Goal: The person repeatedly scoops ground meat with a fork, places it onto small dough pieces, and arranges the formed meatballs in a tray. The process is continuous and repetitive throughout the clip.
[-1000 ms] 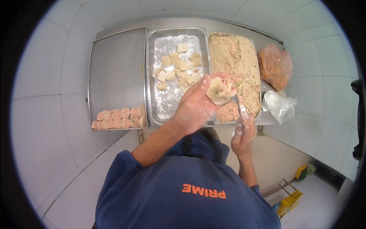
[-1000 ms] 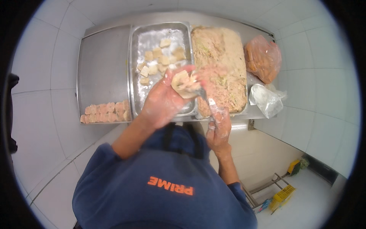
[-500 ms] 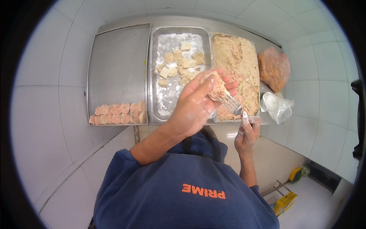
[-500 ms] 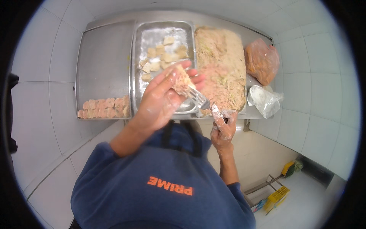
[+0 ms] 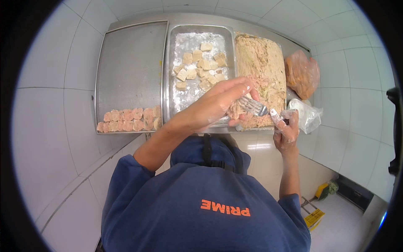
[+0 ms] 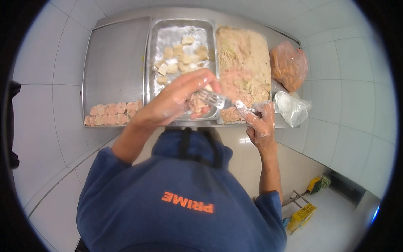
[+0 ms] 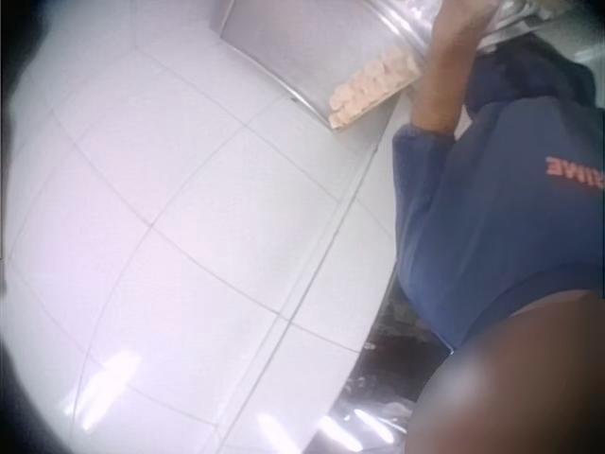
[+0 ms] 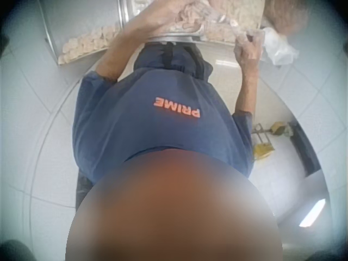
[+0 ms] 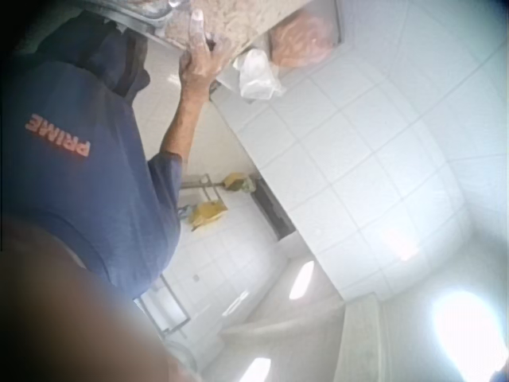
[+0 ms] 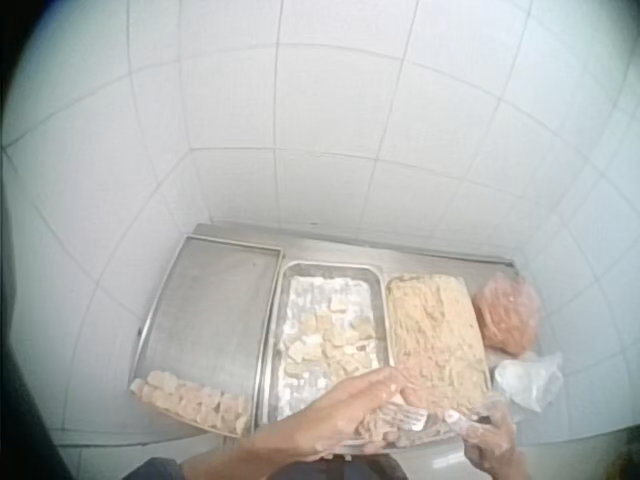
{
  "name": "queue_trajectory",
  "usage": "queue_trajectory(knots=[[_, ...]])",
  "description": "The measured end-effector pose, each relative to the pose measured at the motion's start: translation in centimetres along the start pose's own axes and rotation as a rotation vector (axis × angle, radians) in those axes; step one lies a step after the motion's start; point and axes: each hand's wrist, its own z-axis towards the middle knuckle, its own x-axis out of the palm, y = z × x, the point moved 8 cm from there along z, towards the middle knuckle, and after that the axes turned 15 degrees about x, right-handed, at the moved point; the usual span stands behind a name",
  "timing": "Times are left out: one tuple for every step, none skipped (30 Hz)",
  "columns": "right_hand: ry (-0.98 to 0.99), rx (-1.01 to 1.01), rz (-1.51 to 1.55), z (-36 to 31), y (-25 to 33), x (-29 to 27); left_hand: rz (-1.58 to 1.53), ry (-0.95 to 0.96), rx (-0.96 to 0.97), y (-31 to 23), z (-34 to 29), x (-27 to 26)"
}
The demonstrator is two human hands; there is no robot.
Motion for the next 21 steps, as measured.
queue_trajectory(knots=[[0.004, -0.025, -0.008, 0.3, -0.1, -0.2, -0.009, -0.044, -0.019, 0.0, -0.1, -0.6], [0.006, -0.038, -0.003, 0.4, -0.1, -0.1, -0.044, -0.057, -0.007, -0.1, -0.2, -0.7], [0.002, -0.028, 0.009, 0.4, -0.1, -0.1, -0.055, -0.136, -0.021, 0.1, -0.3, -1.3], [-0.002, 0.000, 0.032, 0.5, -0.3, -0.2, -0.109, -0.182, 0.046, -0.4, -0.3, -1.7], [-0.020, 0.017, 0.073, 0.4, -0.4, -0.2, -0.140, -0.291, 0.092, -0.2, -0.5, -2.2], [-0.011, 0.042, 0.076, 0.4, -0.5, 0.0, -0.167, -0.405, 0.120, 0.2, -0.7, -2.9], [-0.013, 0.059, 0.098, 0.3, -0.4, 0.2, -0.242, -0.498, 0.182, 0.3, -0.8, -3.6], [-0.013, 0.079, 0.130, 0.2, -0.4, 0.4, -0.312, -0.597, 0.224, 0.8, -1.0, -4.1], [0.001, 0.061, 0.107, 0.2, -0.1, 0.7, -0.375, -0.653, 0.287, 0.8, -1.3, -4.7], [0.014, 0.044, 0.093, 0.2, 0.1, 1.0, -0.293, -0.700, 0.258, 1.2, -1.6, -5.2], [0.027, 0.027, 0.078, 0.2, 0.4, 1.2, -0.206, -0.704, 0.249, 1.2, -1.8, -5.5], [0.031, 0.052, 0.074, 0.2, 0.4, 1.4, -0.129, -0.726, 0.222, 1.4, -2.0, -5.8], [0.036, 0.077, 0.068, 0.2, 0.5, 1.7, -0.102, -0.705, 0.241, 1.3, -2.0, -5.7], [0.040, 0.102, 0.061, 0.1, 0.6, 2.0, -0.086, -0.702, 0.242, 1.2, -2.1, -5.6], [0.025, 0.130, 0.078, 0.0, 0.7, 2.1, -0.076, -0.722, 0.232, 1.3, -2.2, -5.4], [0.011, 0.158, 0.093, -0.2, 0.8, 2.3, -0.111, -0.703, 0.258, 1.2, -2.0, -4.9], [-0.005, 0.200, 0.122, -0.4, 0.9, 2.6, -0.149, -0.707, 0.273, 1.2, -2.0, -4.4], [0.002, 0.221, 0.126, -0.7, 1.0, 3.1, -0.203, -0.708, 0.296, 1.2, -1.9, -4.0], [0.007, 0.254, 0.144, -0.9, 1.1, 3.7, -0.262, -0.679, 0.283, 1.3, -1.7, -3.5], [0.020, 0.306, 0.168, -1.1, 0.9, 4.3, -0.337, -0.647, 0.277, 1.3, -1.6, -3.1], [0.018, 0.289, 0.174, -1.3, 1.4, 4.7, -0.409, -0.587, 0.279, 1.1, -1.2, -2.6]])
